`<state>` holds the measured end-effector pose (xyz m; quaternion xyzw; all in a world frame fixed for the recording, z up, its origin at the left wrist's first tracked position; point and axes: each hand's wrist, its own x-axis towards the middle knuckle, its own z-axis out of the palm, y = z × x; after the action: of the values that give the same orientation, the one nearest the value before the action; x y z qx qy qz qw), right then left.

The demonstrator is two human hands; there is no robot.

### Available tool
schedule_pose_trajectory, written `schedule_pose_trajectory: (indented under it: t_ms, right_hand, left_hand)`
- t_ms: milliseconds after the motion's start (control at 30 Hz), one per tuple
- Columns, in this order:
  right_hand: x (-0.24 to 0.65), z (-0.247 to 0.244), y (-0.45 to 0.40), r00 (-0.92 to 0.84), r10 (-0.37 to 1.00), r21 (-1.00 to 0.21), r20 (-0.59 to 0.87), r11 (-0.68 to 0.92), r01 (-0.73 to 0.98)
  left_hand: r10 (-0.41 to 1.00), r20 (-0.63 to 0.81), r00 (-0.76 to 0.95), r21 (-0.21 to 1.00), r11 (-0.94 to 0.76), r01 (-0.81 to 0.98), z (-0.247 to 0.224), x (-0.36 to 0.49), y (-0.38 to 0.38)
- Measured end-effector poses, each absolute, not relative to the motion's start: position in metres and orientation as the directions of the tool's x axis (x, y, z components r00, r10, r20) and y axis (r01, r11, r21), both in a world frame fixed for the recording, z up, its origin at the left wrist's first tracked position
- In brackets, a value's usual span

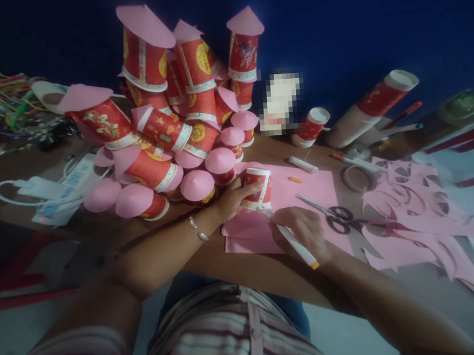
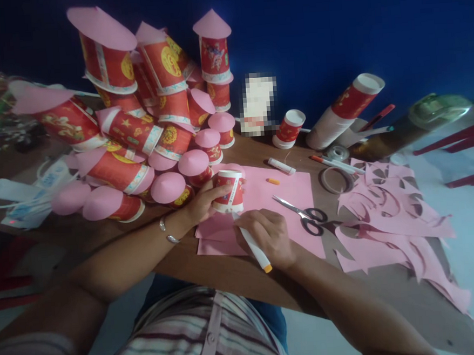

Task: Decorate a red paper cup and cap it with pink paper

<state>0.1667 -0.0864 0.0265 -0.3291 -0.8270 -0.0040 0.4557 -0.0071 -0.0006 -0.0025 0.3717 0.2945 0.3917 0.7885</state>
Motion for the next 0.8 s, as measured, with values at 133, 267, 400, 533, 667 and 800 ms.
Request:
schedule_pose_trajectory:
  t_ms: [133,267,400,533,667,800]
  right_hand:
    - [0.1658,0.0281,-0.0869,-0.371,0.552,-0.303,0.747,0.779,0.549]
    - [0.1653,0.0289,-0.0871,-0.387,0.556,-0.281,0.736,0.770,0.572]
    - [0.1656,0.0278,-0.0871,-0.387,0.567,-0.291,0.727,0.765,0.574]
    - [0.1656,0.0297,-0.0867,-0.389,0.571,-0.300,0.723,0.766,0.568]
    - [0.1658,0.0323,-0.0864,-0.400,0.564,-0.285,0.723,0.770,0.571]
    - [0.1668,0.0314,-0.0869,-0.405,0.574,-0.292,0.712,0.766,0.573]
  left_hand:
    - [0.839,-0.161,0.520,0.832,0.399,-0.386,-0.0024,-0.0062,-0.0007]
    - [0.842,-0.137,0.522,0.848,0.372,-0.377,-0.0044,-0.0057,0.0000]
    - [0.841,-0.128,0.526,0.859,0.359,-0.364,-0.0067,-0.0064,0.0002]
    - [0.835,-0.132,0.534,0.857,0.366,-0.362,-0.0076,-0.0067,-0.0002]
    - [0.835,-0.139,0.532,0.849,0.377,-0.371,-0.0061,-0.0061,-0.0005]
    - [0.840,-0.141,0.523,0.849,0.375,-0.373,-0.0042,-0.0059,-0.0006]
